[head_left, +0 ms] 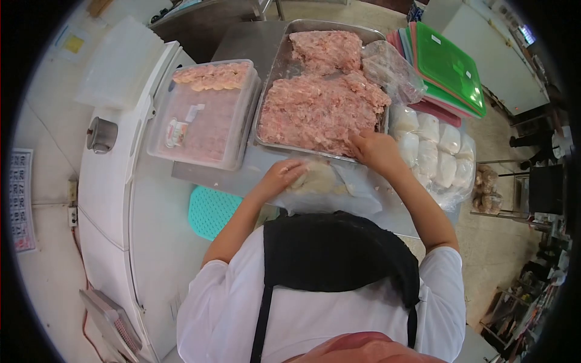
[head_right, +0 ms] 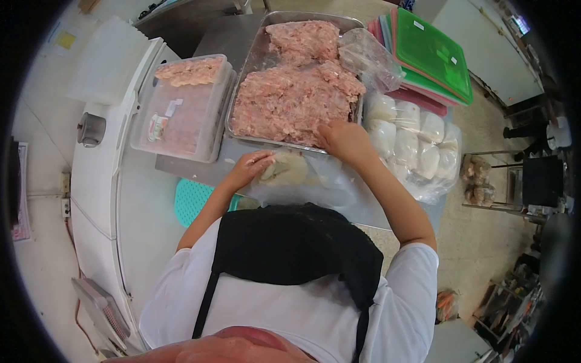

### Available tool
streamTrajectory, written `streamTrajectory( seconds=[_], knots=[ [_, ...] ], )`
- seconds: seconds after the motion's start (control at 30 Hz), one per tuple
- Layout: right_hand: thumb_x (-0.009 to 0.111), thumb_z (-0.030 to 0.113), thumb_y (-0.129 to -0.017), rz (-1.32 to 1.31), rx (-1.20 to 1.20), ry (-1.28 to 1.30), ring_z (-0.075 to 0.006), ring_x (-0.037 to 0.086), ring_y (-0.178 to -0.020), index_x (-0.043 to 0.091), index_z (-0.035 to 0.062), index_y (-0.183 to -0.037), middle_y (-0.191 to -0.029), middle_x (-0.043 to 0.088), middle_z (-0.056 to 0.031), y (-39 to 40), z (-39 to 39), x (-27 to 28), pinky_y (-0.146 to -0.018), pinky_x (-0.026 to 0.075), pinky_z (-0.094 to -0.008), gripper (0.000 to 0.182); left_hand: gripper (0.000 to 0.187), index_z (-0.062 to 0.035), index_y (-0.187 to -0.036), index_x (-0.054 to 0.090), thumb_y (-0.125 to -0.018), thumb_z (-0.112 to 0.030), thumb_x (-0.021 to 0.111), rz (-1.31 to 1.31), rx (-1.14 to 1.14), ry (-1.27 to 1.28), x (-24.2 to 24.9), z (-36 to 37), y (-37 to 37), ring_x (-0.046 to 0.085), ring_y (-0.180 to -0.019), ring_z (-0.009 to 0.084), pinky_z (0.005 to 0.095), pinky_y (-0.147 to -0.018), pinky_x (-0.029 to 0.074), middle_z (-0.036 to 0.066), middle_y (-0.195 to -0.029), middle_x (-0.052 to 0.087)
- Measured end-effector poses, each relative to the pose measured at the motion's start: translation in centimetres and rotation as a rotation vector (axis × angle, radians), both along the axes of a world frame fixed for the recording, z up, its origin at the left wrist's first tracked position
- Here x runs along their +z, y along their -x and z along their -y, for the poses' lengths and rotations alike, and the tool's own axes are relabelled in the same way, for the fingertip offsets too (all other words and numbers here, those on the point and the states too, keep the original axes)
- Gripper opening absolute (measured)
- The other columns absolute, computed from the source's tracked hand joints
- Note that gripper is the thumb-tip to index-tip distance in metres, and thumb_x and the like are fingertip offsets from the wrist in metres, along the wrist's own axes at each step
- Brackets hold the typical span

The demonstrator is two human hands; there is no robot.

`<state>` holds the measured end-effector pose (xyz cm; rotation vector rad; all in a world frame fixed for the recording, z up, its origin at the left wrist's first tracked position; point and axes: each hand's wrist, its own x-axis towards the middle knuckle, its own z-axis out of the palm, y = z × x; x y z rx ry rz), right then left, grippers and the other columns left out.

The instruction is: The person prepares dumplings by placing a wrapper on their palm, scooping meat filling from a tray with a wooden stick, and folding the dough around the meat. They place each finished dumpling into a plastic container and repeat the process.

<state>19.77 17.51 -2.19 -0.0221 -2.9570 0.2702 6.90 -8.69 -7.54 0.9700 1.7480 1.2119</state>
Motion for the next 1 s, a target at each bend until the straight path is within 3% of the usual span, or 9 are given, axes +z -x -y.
streamTrajectory(
  seconds=[0.03,0.13,0.23,0.33,0.43,0.57,0.73,0.83,1.0],
  knots=[
    [0.056,0.031,-0.09,0.05,-0.019,0.008,-0.0308,0.065,-0.071,0.062,0.0096,-0.081,-0.072,0.064,-0.0125,-0.3,0.7,0.3,-0.06,0.051,-0.0456,0.024,0.031,0.0002,-0.117,0.062,-0.091,-0.018,0.058,0.087,-0.005,0.03,0.0,0.0,0.3,0.058,-0.104,0.019,0.0304,-0.091,0.044,0.012,-0.109,0.064],
    [0.055,0.032,-0.091,0.062,-0.033,0.101,-0.0322,0.065,-0.072,0.064,0.0084,-0.084,-0.071,0.064,-0.0138,-0.6,1.6,0.0,-0.061,0.05,-0.0459,0.026,0.033,0.0017,-0.117,0.06,-0.092,-0.02,0.057,-0.203,-0.014,0.048,0.8,0.2,1.2,0.058,-0.103,0.0177,0.0303,-0.092,0.043,0.011,-0.112,0.063],
    [0.055,0.028,-0.091,0.107,-0.109,0.316,-0.0339,0.064,-0.072,0.066,0.0058,-0.086,-0.073,0.064,-0.0166,-0.6,1.7,0.7,-0.062,0.049,-0.0443,0.025,0.032,0.0042,-0.113,0.06,-0.093,-0.021,0.057,0.014,0.037,-0.047,1.9,0.1,2.4,0.059,-0.107,0.0228,0.0332,-0.096,0.044,0.015,-0.116,0.061],
    [0.057,0.023,-0.092,0.007,-0.232,0.53,-0.0288,0.063,-0.07,0.067,0.0027,-0.089,-0.075,0.065,-0.0154,-0.8,1.1,0.3,-0.063,0.048,-0.0394,0.023,0.034,0.0063,-0.116,0.056,-0.095,-0.02,0.054,1.03,-0.011,-0.429,1.6,-0.2,5.0,0.059,-0.111,0.0299,0.0392,-0.099,0.045,0.02,-0.118,0.06],
    [0.059,0.02,-0.093,-0.089,-0.385,0.781,-0.0185,0.061,-0.07,0.067,-0.0005,-0.093,-0.075,0.066,-0.0096,-0.6,2.0,2.2,-0.066,0.047,-0.0335,0.022,0.038,0.0094,-0.121,0.049,-0.099,-0.021,0.046,1.343,0.038,-0.596,4.2,-2.0,6.8,0.058,-0.113,0.0347,0.0463,-0.099,0.046,0.024,-0.121,0.058],
    [0.06,0.024,-0.095,-0.277,-0.497,0.958,-0.009,0.055,-0.077,0.067,-0.0026,-0.099,-0.08,0.066,-0.0036,0.4,4.0,3.6,-0.07,0.046,-0.0291,0.028,0.043,0.0081,-0.125,0.046,-0.101,-0.027,0.039,0.844,0.342,-0.444,5.9,-5.1,7.4,0.059,-0.112,0.0331,0.0472,-0.098,0.047,0.023,-0.123,0.057],
    [0.061,0.023,-0.094,-0.462,-0.434,0.876,-0.0162,0.06,-0.085,0.066,-0.0013,-0.107,-0.096,0.067,-0.0095,1.5,6.1,4.1,-0.075,0.047,-0.0308,0.028,0.049,0.0032,-0.127,0.048,-0.1,-0.037,0.038,1.049,0.392,-0.396,8.2,-6.1,7.6,0.054,-0.119,0.0338,0.0492,-0.102,0.044,0.019,-0.127,0.055],
    [0.062,0.02,-0.091,-0.403,-0.422,0.598,-0.0266,0.061,-0.088,0.065,0.0002,-0.112,-0.096,0.065,-0.0143,2.4,7.7,3.9,-0.077,0.048,-0.0348,0.028,0.055,0.0007,-0.129,0.047,-0.099,-0.045,0.038,1.275,0.082,-0.703,9.7,-6.9,7.3,0.048,-0.125,0.0343,0.0521,-0.107,0.037,0.019,-0.129,0.054],
    [0.059,0.017,-0.09,-0.13,-0.399,0.125,-0.035,0.062,-0.079,0.062,0.0046,-0.114,-0.09,0.062,-0.0161,1.4,7.4,5.5,-0.068,0.05,-0.0419,0.027,0.079,0.0028,-0.138,0.037,-0.093,-0.063,0.039,1.31,0.495,-0.653,10.1,-8.0,7.1,0.044,-0.127,0.035,0.0514,-0.107,0.033,0.019,-0.139,0.044]
  ],
)
